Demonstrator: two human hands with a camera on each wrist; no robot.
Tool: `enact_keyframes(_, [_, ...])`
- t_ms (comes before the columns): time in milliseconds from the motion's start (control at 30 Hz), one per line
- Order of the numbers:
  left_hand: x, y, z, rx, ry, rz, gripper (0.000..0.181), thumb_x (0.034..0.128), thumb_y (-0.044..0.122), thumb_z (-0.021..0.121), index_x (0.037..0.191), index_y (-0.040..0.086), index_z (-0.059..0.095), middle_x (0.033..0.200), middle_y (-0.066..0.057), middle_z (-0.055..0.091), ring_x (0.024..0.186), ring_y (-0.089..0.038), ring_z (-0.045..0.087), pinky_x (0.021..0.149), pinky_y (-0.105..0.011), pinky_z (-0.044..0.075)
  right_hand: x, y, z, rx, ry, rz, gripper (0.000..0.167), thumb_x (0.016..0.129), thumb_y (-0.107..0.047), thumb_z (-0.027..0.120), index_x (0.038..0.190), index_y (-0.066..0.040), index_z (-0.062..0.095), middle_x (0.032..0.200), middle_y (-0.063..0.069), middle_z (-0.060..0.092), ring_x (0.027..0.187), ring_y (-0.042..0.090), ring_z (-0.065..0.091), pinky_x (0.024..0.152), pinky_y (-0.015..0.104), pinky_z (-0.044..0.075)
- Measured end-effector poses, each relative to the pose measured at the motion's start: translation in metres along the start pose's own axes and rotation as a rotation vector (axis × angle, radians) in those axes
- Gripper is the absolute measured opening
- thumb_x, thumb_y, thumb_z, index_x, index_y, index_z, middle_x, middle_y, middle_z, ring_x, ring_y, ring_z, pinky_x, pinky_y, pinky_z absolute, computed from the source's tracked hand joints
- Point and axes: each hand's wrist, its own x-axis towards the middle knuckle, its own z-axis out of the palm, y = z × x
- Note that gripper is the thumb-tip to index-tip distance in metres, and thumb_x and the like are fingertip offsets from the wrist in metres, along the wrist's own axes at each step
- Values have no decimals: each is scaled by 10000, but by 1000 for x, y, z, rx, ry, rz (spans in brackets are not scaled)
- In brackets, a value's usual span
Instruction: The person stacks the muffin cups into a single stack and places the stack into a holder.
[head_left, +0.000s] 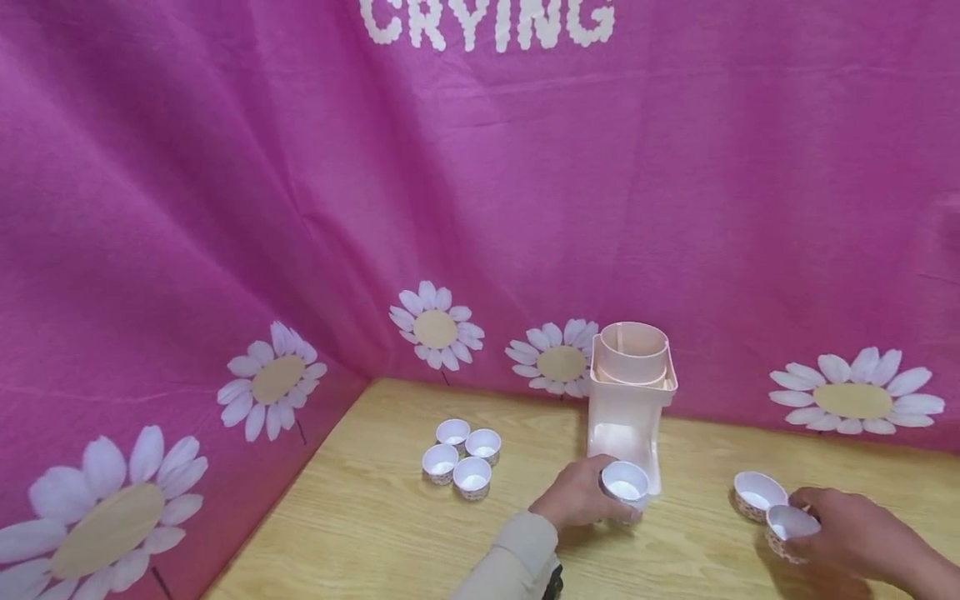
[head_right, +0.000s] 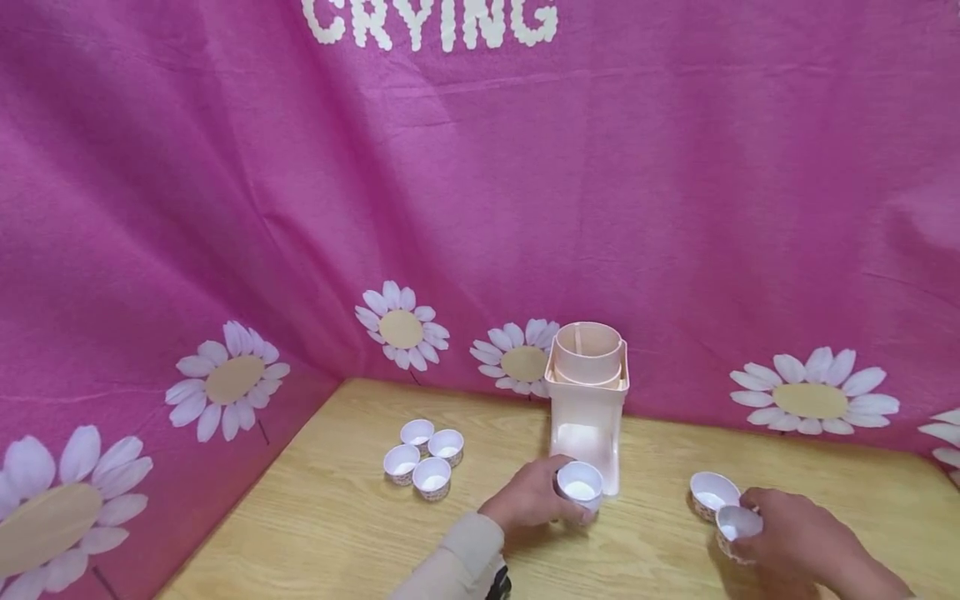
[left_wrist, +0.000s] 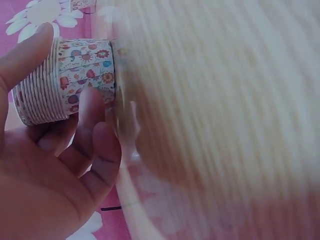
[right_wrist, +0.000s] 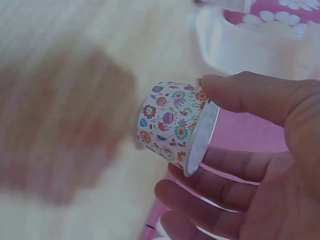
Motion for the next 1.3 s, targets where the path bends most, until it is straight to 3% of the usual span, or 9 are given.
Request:
enact_keyframes(200, [4,-4,-8,90,5,59,639,631,236,930,1173,162,600,948,105,642,838,-21,561,803,-193,471,9,-16,-27,-11,160,-100,377,717,-240,797,990,-10,676,822,29,684,693,101,509,583,278,376])
enact_keyframes(333, [7,-4,-14,103,10,90,668,625,254,932,1185,148,584,971,101,634,853,-20,563,811,-191,473,16,-28,-41,-2,212,-130,409,722,-251,801,1014,3,671,845,46,703,712,100,532,592,272,381])
enact_keyframes(533, [7,-2,-11,90,2,118,586,686,251,907,1192,169,623,996,107,651,870,-5,559,820,-185,464,16,-38,-46,19,208,-146,379,741,-248,792,1016,-16,671,845,25,704,712,80,533,597,262,385])
enact_keyframes(800, [7,8,-6,41,19,59,514,669,202,916,1122,213,673,913,112,680,814,-15,557,784,-194,458,24,-61,-50,22,240,-192,321,735,-274,794,968,-84,681,745,-76,628,637,32,451,572,252,356])
enact_keyframes(1100, [3,1,-2,25,34,20,539,655,185,923,1134,229,680,945,100,690,826,-21,565,780,-205,463,38,-100,-43,79,203,-228,441,690,-287,804,1026,-25,690,789,-15,671,684,106,519,609,305,412])
enact_keyframes(1300, [-1,-1,-1,-8,25,38,526,668,153,913,1137,210,681,918,77,702,778,-11,564,719,-187,455,43,-124,-36,137,203,-261,303,687,-269,799,917,-111,682,699,-72,583,649,92,472,591,290,385])
